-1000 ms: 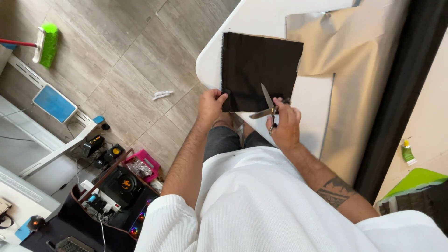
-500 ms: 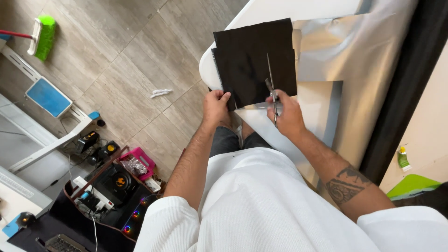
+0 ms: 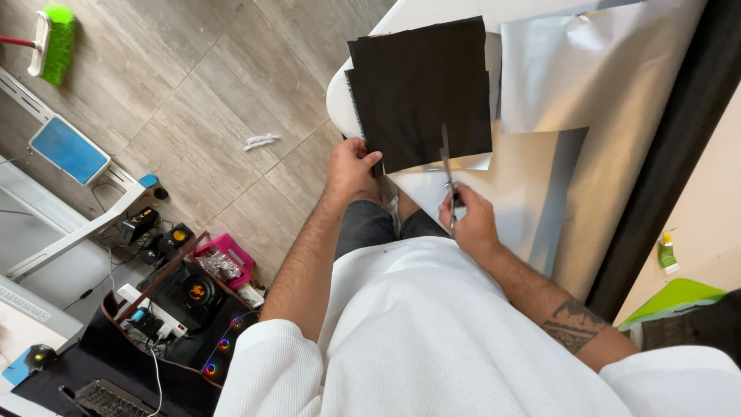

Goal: Cutting different types of fabric and quilted materials into shapes using scissors on a workshop table.

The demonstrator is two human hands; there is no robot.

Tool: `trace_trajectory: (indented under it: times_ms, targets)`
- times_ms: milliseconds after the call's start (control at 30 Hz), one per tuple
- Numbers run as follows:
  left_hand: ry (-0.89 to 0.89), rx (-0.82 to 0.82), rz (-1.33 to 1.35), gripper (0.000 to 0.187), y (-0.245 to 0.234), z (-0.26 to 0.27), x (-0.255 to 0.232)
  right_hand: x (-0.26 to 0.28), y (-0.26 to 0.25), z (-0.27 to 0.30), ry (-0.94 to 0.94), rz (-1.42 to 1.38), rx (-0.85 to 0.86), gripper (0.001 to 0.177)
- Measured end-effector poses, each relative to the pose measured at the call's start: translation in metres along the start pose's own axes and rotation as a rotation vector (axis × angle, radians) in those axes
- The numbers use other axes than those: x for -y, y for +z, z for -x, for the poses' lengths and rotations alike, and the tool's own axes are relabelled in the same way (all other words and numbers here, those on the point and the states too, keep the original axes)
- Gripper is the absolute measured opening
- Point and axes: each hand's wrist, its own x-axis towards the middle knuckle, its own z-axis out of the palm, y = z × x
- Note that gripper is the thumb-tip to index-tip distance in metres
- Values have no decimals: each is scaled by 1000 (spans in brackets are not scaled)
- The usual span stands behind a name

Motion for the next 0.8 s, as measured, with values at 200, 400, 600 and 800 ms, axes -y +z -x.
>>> trace_trajectory:
  times_ms: [200,400,600,800]
  targets:
    - [-1,-29,-50,30,3,-8,17,-15,-33,-40,-213,128,-236,50]
    - [29,-56,-76,31,8,-10,21,-47,-41,-48,-294,282,-263,61]
    - [64,-125,-172,34,6,10,-7,-42,-27,-31,-215,379,-166,62]
    - [70,-205,-178,29,12,13,-6,-54,-27,-27,-116,317,-301,59]
